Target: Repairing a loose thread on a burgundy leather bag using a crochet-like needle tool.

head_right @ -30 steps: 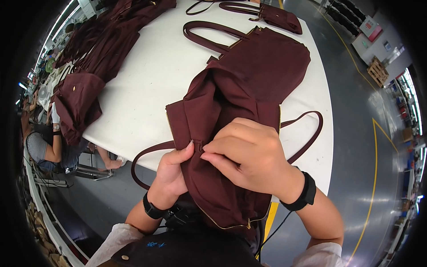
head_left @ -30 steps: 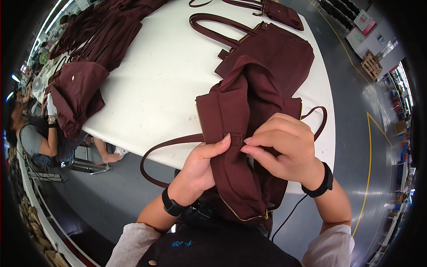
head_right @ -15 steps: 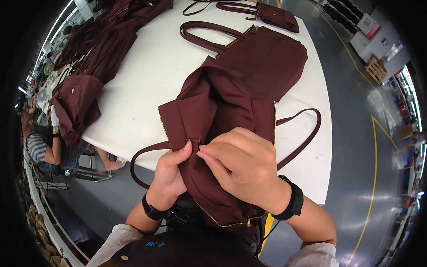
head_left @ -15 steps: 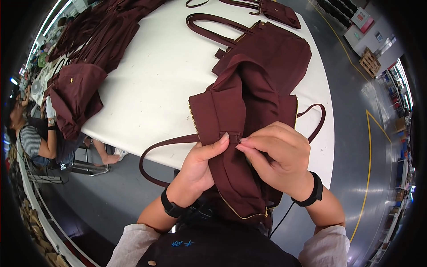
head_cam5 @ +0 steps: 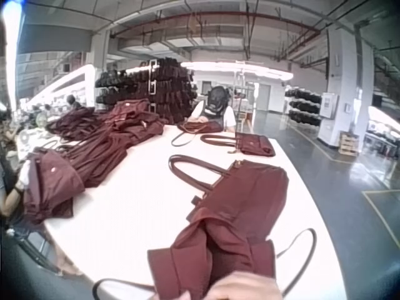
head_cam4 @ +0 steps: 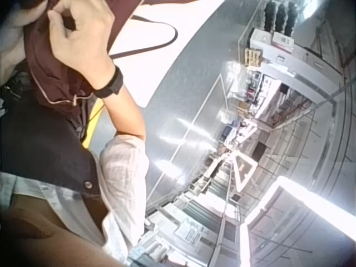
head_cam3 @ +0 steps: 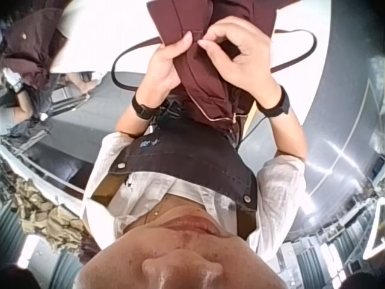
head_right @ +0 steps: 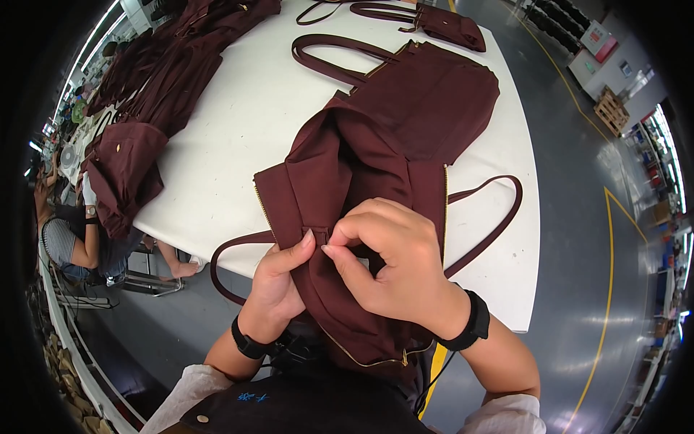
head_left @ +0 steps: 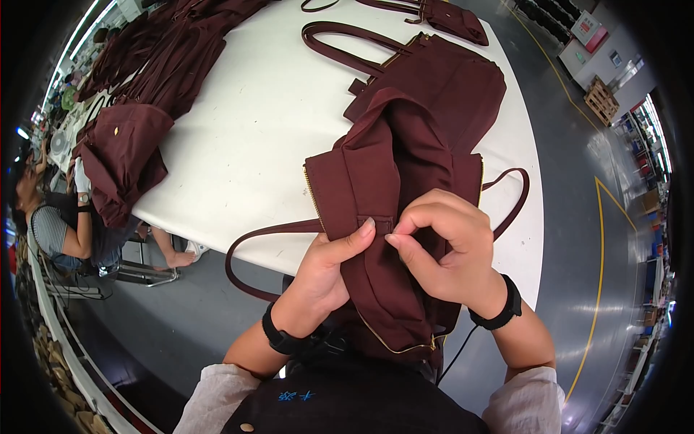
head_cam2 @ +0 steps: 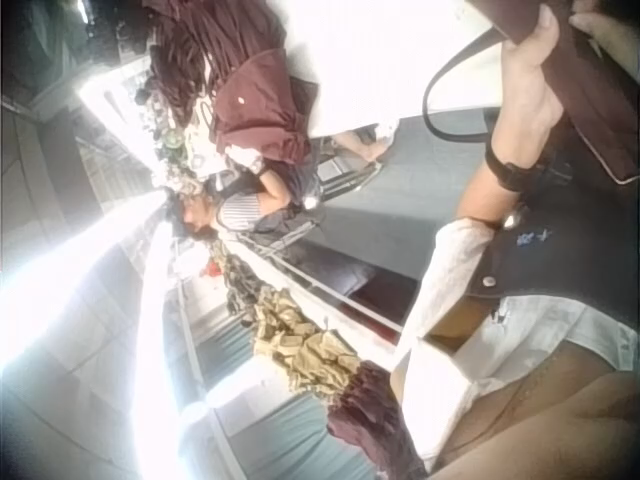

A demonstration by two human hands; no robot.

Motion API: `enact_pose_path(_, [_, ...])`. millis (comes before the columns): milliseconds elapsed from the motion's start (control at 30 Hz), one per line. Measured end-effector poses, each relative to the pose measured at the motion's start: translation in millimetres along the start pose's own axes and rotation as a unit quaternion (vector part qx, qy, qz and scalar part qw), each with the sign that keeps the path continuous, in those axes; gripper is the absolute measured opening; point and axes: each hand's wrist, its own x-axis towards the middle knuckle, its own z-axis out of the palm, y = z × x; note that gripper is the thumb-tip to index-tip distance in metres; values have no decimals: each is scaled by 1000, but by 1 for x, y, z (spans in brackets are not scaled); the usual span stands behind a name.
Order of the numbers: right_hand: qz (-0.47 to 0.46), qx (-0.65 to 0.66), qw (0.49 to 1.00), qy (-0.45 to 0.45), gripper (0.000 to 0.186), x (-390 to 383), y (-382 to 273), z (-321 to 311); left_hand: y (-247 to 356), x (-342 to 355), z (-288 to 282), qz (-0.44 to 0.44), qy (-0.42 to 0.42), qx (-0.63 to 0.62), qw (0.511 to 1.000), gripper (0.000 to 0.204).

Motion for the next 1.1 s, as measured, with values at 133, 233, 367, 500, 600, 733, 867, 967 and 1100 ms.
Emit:
enact_pose_path(133, [33, 27, 999, 0, 18, -3, -1, 4, 0, 2, -6, -10, -15, -13, 1000, 35])
enact_pose_path(233, [71, 62, 995, 11, 17, -5, -3, 5, 1, 2, -8, -22, -23, -27, 999, 36])
enact_pose_path(367, [72, 73, 994, 29, 14, -7, -5, 5, 1, 2, -9, -18, -34, -16, 999, 37])
enact_pose_path(500, [89, 75, 992, 48, 13, -6, -9, 7, 2, 2, -7, -13, -40, -10, 999, 37])
enact_pose_path(600, [101, 58, 991, 66, 13, -6, -11, 9, 2, 1, -5, 7, -48, -1, 999, 37])
enact_pose_path(733, [91, 30, 992, 82, 13, -8, -14, 9, 1, -1, -3, 7, -23, 12, 1000, 36])
enact_pose_path(867, [41, -8, 996, 74, 13, -5, -12, 6, -1, -1, -5, 23, -23, 23, 999, 34])
enact_pose_path(967, [23, -18, 998, 51, 13, -1, -9, 3, 2, -1, -1, 20, -5, 33, 999, 33])
enact_pose_path(1100, [46, 0, 999, 25, 13, -3, -8, 3, 1, -2, -1, 25, 5, 37, 999, 33])
